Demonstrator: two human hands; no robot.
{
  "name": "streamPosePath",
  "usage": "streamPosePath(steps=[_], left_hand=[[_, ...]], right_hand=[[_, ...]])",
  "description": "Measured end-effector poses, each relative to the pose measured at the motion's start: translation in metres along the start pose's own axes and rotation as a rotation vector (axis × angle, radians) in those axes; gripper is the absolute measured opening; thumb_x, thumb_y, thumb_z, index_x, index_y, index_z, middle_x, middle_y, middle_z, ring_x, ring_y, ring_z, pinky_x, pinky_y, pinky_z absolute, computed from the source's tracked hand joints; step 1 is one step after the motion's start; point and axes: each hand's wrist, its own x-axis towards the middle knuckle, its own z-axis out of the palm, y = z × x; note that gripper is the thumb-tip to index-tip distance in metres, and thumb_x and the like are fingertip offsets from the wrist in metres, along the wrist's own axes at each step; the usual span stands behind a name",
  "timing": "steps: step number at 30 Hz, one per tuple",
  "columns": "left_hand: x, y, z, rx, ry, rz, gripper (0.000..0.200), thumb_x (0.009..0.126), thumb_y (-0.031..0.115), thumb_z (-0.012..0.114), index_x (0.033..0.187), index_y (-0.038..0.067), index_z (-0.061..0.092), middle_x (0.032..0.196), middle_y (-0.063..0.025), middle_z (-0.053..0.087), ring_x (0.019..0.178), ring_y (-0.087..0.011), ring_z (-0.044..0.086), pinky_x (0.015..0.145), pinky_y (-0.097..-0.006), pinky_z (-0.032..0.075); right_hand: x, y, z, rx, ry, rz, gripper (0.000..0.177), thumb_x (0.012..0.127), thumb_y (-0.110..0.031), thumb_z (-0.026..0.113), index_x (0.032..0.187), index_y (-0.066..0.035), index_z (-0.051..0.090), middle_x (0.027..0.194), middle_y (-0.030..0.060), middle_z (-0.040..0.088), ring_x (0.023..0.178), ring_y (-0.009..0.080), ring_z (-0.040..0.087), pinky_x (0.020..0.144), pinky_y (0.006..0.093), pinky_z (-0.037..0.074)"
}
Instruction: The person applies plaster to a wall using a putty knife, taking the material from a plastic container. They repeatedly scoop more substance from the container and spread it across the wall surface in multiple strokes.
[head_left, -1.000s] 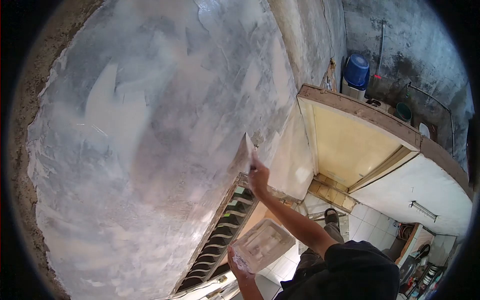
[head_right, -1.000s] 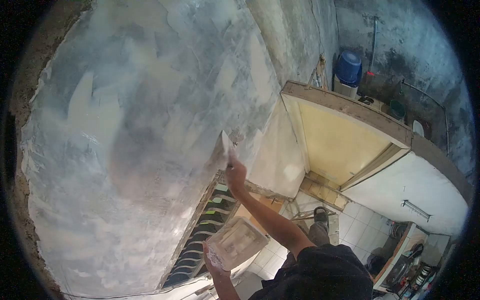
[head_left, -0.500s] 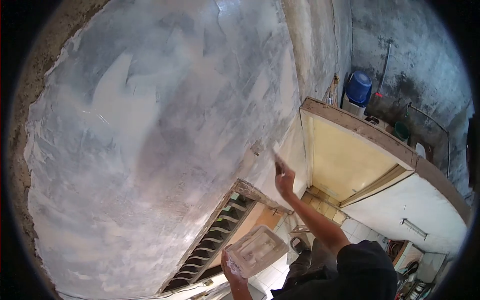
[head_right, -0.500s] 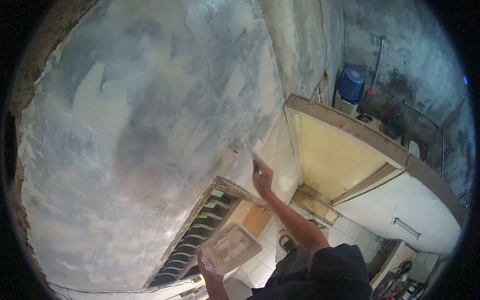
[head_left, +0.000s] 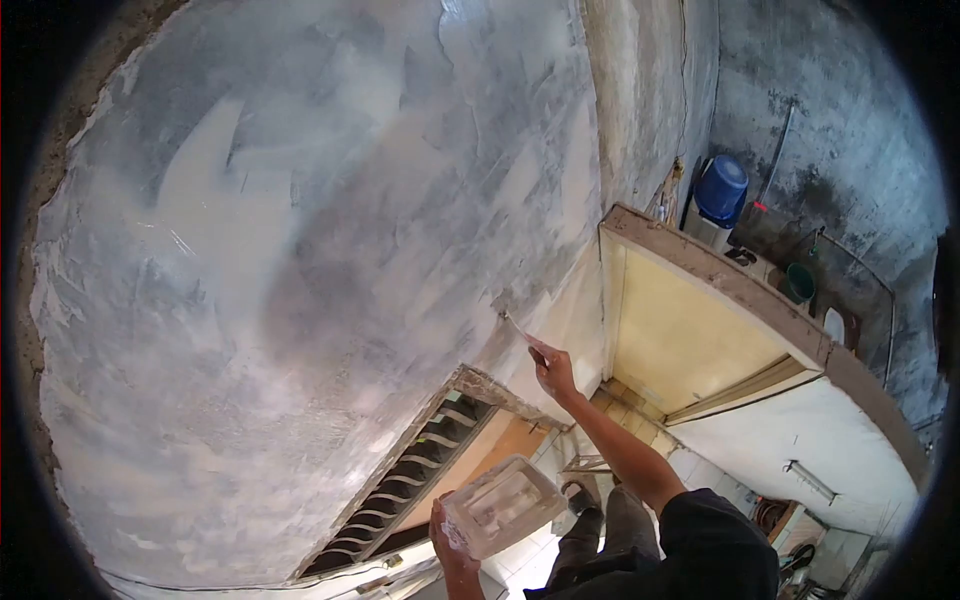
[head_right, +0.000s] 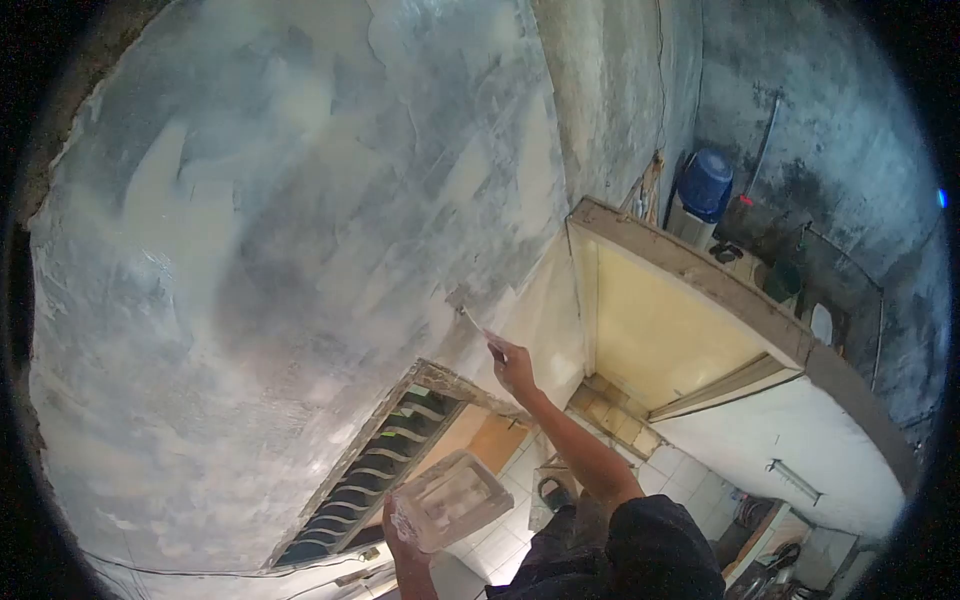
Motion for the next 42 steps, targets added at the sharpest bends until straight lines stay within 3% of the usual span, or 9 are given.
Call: streamPosePath(steps=[4, 7, 10, 16, 22, 27, 34, 36, 42], left_hand=[[0.005, 0.002, 0.017, -0.024, -0.069, 0.064, 0.037, 0.095, 0.032, 0.045, 0.112, 0.0, 0.054, 0.105, -0.0114, 0.059, 0.097, -0.0233, 0.057, 0.083, -0.038, 0.049], [0.0, 0.011, 0.042, 0.185, -0.054, 0.302, 0.034, 0.095, 0.028, 0.048, 0.111, 0.0, 0.057, 0.107, -0.007, 0.058, 0.102, -0.0161, 0.053, 0.094, -0.0297, 0.039], [0.015, 0.005, 0.031, 0.286, -0.068, 0.237, 0.035, 0.095, 0.029, 0.05, 0.11, -0.001, 0.058, 0.105, -0.0042, 0.058, 0.101, -0.0116, 0.05, 0.095, -0.0275, 0.034], [-0.001, 0.02, 0.078, 0.221, -0.214, 0.106, 0.034, 0.094, 0.031, 0.053, 0.102, -0.001, 0.062, 0.09, -0.0003, 0.058, 0.086, -0.0091, 0.051, 0.083, -0.0242, 0.038], [-0.015, 0.025, 0.1, 0.193, -0.333, 0.117, 0.035, 0.095, 0.029, 0.052, 0.104, -0.002, 0.063, 0.094, -0.0012, 0.062, 0.089, -0.0083, 0.052, 0.083, -0.0237, 0.039], [-0.001, 0.009, 0.082, 0.348, -0.254, 0.284, 0.032, 0.095, 0.029, 0.049, 0.103, 0.0, 0.062, 0.09, -0.0062, 0.063, 0.084, -0.0141, 0.06, 0.072, -0.0306, 0.052], [0.0, 0.009, 0.071, 0.411, -0.221, 0.336, 0.033, 0.095, 0.03, 0.048, 0.105, 0.001, 0.061, 0.091, -0.0055, 0.062, 0.084, -0.0133, 0.059, 0.071, -0.0282, 0.051], [-0.004, 0.011, 0.075, 0.342, -0.189, 0.317, 0.032, 0.095, 0.03, 0.052, 0.098, 0.002, 0.065, 0.074, 0.0055, 0.046, 0.07, -0.0061, 0.037, 0.064, -0.0227, 0.031], [-0.001, 0.012, 0.069, 0.282, -0.12, 0.35, 0.035, 0.093, 0.033, 0.053, 0.097, 0.0, 0.065, 0.075, 0.0047, 0.048, 0.072, -0.0065, 0.039, 0.067, -0.0232, 0.033]], right_hand=[[-0.02, -0.046, -0.051, 0.023, -0.001, 0.151, 0.033, 0.076, 0.012, 0.046, 0.105, 0.002, 0.059, 0.086, 0.0046, 0.062, 0.077, 0.0085, 0.055, 0.076, 0.0233, 0.046], [-0.024, -0.04, -0.106, -0.042, -0.089, 0.243, 0.016, 0.09, -0.01, 0.056, 0.104, -0.001, 0.06, 0.088, -0.0012, 0.061, 0.081, 0.0071, 0.054, 0.074, 0.0234, 0.046], [-0.015, -0.165, -0.126, 0.243, -0.135, 0.217, 0.021, 0.092, -0.019, 0.058, 0.102, -0.002, 0.059, 0.092, -0.0006, 0.061, 0.082, 0.0067, 0.055, 0.075, 0.0251, 0.047], [-0.008, -0.338, -0.121, -0.166, -0.996, 0.08, 0.024, 0.088, -0.005, 0.055, 0.112, 0.0, 0.054, 0.096, 0.011, 0.065, 0.088, 0.0224, 0.064, 0.078, 0.0323, 0.049], [-0.05, -0.331, -0.086, -0.666, -1.153, -0.253, 0.019, 0.081, -0.01, 0.061, 0.098, -0.003, 0.055, 0.087, 0.016, 0.064, 0.078, 0.0377, 0.061, 0.069, 0.0447, 0.049], [-0.064, -0.325, -0.076, -0.655, -1.205, -0.324, 0.02, 0.078, -0.008, 0.061, 0.097, -0.002, 0.054, 0.086, 0.0175, 0.063, 0.079, 0.039, 0.061, 0.069, 0.047, 0.048], [-0.056, -0.316, -0.072, -0.579, -1.355, -0.341, 0.031, 0.072, -0.006, 0.065, 0.1, -0.001, 0.055, 0.09, 0.0194, 0.063, 0.086, 0.04, 0.059, 0.073, 0.0451, 0.047], [-0.047, -0.323, -0.073, -0.598, -1.381, -0.385, 0.032, 0.071, -0.006, 0.066, 0.1, -0.001, 0.056, 0.09, 0.0194, 0.064, 0.087, 0.0401, 0.059, 0.074, 0.0444, 0.047], [-0.019, -0.308, -0.091, -0.397, -1.381, 0.024, 0.024, 0.08, -0.008, 0.065, 0.1, 0.001, 0.056, 0.091, 0.0151, 0.065, 0.085, 0.0285, 0.064, 0.074, 0.0361, 0.049]])
